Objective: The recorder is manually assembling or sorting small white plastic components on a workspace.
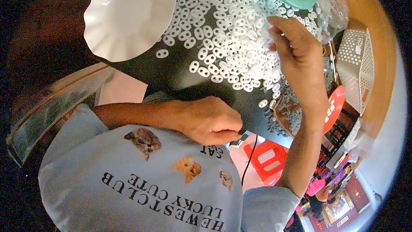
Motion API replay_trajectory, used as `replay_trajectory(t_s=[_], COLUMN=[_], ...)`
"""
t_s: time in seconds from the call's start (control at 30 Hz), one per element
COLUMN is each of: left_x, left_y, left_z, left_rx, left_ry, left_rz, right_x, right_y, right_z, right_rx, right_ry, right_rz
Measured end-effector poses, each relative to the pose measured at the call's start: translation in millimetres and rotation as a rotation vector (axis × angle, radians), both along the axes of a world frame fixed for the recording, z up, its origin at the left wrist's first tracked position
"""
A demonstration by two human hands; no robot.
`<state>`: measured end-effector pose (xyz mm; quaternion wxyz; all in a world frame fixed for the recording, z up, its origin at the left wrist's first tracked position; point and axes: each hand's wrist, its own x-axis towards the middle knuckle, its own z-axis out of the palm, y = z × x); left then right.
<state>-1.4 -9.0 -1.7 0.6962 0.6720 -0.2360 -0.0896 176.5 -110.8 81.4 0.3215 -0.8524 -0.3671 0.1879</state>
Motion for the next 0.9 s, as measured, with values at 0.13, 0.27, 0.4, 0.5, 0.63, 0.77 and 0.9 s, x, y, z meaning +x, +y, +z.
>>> replay_trajectory(t_s=[0.13, 0.27, 0.4, 0.5, 0.63, 0.77, 0.9], left_x=[-2.3, -6.0, -6.2, -7.9, -8.7, -7.4, -7.9], left_y=[-0.8, -1.2, -3.2, -2.5, -5.2, -5.1, -6.4], left_z=[-2.7, -5.9, -0.8, 2.7, -4.6, -1.7, -0.8], left_rx=[0.029, 0.046, 0.062, 0.074, 0.054, 0.069, 0.109], left_ry=[-0.104, -0.157, -0.094, -0.048, -0.137, -0.137, -0.069], left_rz=[0.054, 0.071, 0.083, 0.091, 0.15, 0.144, 0.158], right_x=[1.0, -7.5, -10.6, -5.5, -22.5, -33.5, -27.3], right_y=[-1.1, -5.7, 1.2, 0.0, -6.2, -16.3, -23.6], right_z=[2.5, 1.4, -9.6, -10.4, 2.3, -8.7, -10.5], right_rx=[-0.062, -0.074, -0.178, -0.091, -0.141, -0.216, -0.196], right_ry=[-0.215, -0.157, -0.249, -0.394, -0.295, -0.335, -0.424], right_rz=[0.087, 0.23, 0.302, 0.283, 0.342, 0.285, 0.218])
